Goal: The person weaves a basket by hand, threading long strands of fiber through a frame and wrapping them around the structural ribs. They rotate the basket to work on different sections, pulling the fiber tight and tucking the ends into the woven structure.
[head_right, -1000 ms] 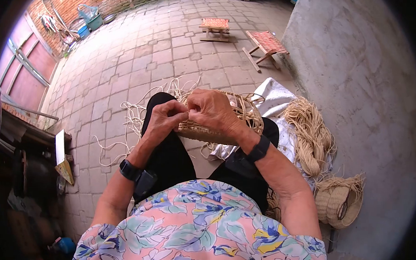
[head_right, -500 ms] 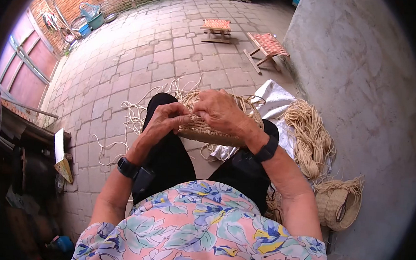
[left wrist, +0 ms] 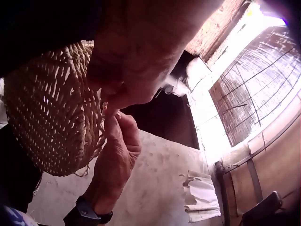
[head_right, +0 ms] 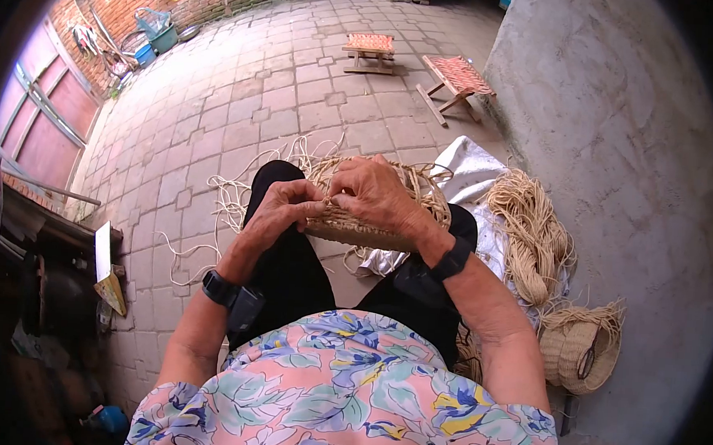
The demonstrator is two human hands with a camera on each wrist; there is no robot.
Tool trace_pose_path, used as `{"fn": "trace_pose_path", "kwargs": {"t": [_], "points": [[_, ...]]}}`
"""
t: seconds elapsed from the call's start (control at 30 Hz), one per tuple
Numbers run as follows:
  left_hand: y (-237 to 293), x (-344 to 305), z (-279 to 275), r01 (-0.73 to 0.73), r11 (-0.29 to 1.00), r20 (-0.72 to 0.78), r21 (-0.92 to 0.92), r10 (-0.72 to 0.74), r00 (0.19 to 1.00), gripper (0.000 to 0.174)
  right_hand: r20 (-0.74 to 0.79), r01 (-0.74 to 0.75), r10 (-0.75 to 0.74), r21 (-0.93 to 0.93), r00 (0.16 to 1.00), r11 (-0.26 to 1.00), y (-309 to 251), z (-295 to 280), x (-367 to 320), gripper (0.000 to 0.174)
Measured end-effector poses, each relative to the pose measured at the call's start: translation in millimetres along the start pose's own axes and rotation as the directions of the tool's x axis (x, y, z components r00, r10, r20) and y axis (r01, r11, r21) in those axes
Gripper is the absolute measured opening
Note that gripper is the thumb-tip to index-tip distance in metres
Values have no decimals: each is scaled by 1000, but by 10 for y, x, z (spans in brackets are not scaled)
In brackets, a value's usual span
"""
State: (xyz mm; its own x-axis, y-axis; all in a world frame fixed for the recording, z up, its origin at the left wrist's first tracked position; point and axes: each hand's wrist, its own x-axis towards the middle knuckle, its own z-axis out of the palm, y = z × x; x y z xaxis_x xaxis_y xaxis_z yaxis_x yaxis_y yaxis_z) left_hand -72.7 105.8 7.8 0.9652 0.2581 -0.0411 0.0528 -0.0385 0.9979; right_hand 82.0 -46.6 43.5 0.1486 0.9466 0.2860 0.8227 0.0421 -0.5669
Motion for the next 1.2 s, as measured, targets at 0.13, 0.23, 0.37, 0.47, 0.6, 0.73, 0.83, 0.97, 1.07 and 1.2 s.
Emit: {"fn": "trace_pose_path", "kwargs": {"t": [0.13, 0.23, 0.37, 0.47, 0.6, 0.73, 0.83, 0.97, 1.07, 1.2], "points": [[29, 16, 20, 2, 995, -15, 98, -1, 1000, 12, -33, 21, -22, -23, 999, 1000, -27, 28, -22, 4], [46, 45, 31, 6, 983, -33, 182, 0, 999, 11, -57, 25, -28, -55, 998, 998, -41, 61, -41, 3], [17, 81, 65, 40, 988, -139, 146, -20, 990, 12, -149, 72, -88, -114, 985, 991, -88, 114, -72, 3], [13, 67, 145, -7, 988, -237, 155, 44, 971, 13, -197, 84, -114, -154, 974, 984, -89, 122, -81, 5], [25, 5, 147, -2, 969, -251, 246, 66, 966, 13, -196, 54, -89, -177, 976, 983, -123, 106, -67, 8], [-3, -36, 129, -241, 805, -173, 543, 388, 905, 12, -215, 30, -80, -224, 973, 974, -154, 186, -41, 10], [-18, -63, 161, -280, 722, -139, 633, 462, 876, 10, -272, 18, -120, -349, 955, 937, -149, 279, -22, 10], [39, -102, 217, -308, 663, -120, 683, 518, 847, 7, -327, 16, -192, -474, 925, 880, -146, 358, -11, 12], [-13, -64, 225, -298, 612, -138, 733, 563, 815, 7, -343, 18, -217, -500, 914, 866, -144, 374, -22, 14], [-79, -22, 224, -230, 644, -236, 729, 553, 799, 8, -290, 81, -234, -456, 928, 886, -215, 302, -114, 11]]}}
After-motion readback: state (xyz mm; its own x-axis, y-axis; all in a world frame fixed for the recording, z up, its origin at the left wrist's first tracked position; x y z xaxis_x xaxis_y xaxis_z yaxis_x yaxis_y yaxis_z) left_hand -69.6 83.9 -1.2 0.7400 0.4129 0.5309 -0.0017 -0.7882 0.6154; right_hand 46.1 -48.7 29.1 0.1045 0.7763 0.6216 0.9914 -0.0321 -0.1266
